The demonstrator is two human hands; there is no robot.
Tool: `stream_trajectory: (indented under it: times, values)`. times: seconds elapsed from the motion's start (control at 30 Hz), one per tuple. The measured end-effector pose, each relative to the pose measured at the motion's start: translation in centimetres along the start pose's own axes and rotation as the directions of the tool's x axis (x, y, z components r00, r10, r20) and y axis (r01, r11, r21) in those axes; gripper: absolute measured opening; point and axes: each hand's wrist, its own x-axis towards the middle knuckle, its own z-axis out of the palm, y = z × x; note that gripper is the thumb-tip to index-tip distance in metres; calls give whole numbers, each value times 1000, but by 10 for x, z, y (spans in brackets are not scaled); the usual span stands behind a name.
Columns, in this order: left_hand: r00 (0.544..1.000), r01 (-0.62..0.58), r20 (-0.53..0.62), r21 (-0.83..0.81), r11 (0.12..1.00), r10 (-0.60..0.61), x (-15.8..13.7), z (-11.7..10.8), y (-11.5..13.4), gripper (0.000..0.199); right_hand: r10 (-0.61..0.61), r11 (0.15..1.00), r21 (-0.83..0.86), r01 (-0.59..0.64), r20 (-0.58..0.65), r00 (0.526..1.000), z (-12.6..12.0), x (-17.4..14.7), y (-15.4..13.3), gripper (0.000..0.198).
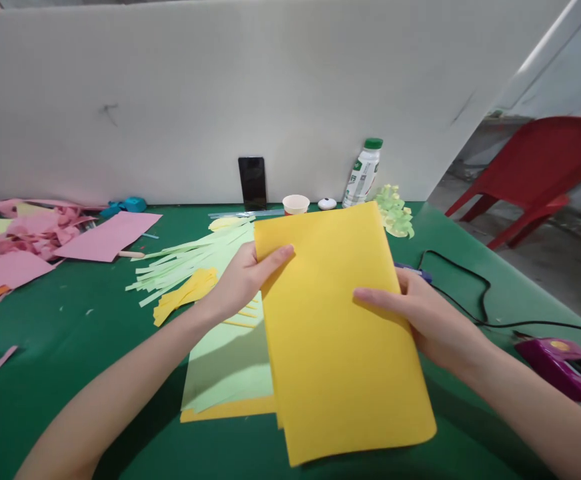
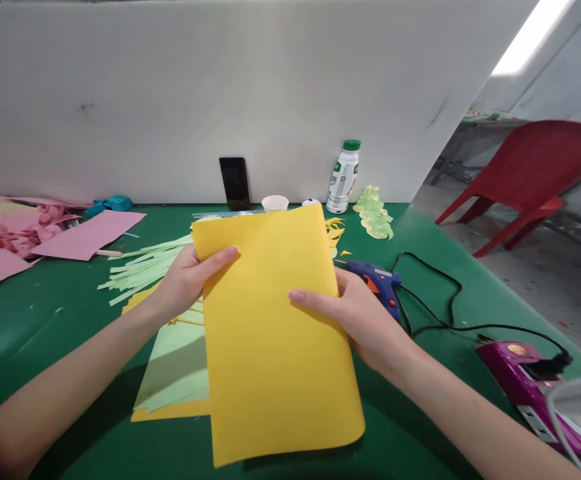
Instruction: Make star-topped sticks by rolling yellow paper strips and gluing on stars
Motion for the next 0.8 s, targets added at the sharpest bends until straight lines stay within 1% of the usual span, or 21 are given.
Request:
stream_trajectory:
  times: [0.1, 0.17, 0.23, 0.3, 0.37, 0.5, 0.63, 0.73, 0.8]
  values:
    - [1000, -14, 10, 81, 997, 13, -6, 1, -1, 23, 55, 998, 8, -55, -66, 996, -3, -3, -5, 42]
    - [999, -31, 16, 115, 993, 29, -10, 3, -2, 23, 101, 995, 10, -100, -55, 993, -5, -3, -6, 40]
    - [999, -51, 9, 105, 993, 50, -12, 5, -1, 21, 112, 994, 6, -112, -27, 993, -6, -1, -4, 39]
    - [997, -77, 18, 54, 996, 76, -14, 7, 0, 20, 111, 994, -6, -112, -27, 993, -6, 0, -2, 37]
    - [995, -91, 48, 13, 996, 91, -16, 8, 3, 19, 102, 994, -34, -105, -67, 993, -6, -1, -1, 36]
    - [991, -108, 81, 11, 994, 107, -18, 7, 7, 17, 71, 992, -99, -84, -129, 989, -9, -4, -2, 36]
    - [986, -162, 42, 86, 983, 158, -18, 6, 8, 31, 75, 982, -160, -96, -134, 988, -15, -4, -3, 38]
    - [976, -215, 4, 146, 966, 217, -17, 7, 8, 28, 72, 973, -204, -110, -184, 980, -19, -3, -4, 41]
    - [973, -228, -12, 145, 963, 232, -17, 7, 8, 26, 53, 968, -232, -98, -192, 980, -21, -4, -4, 44]
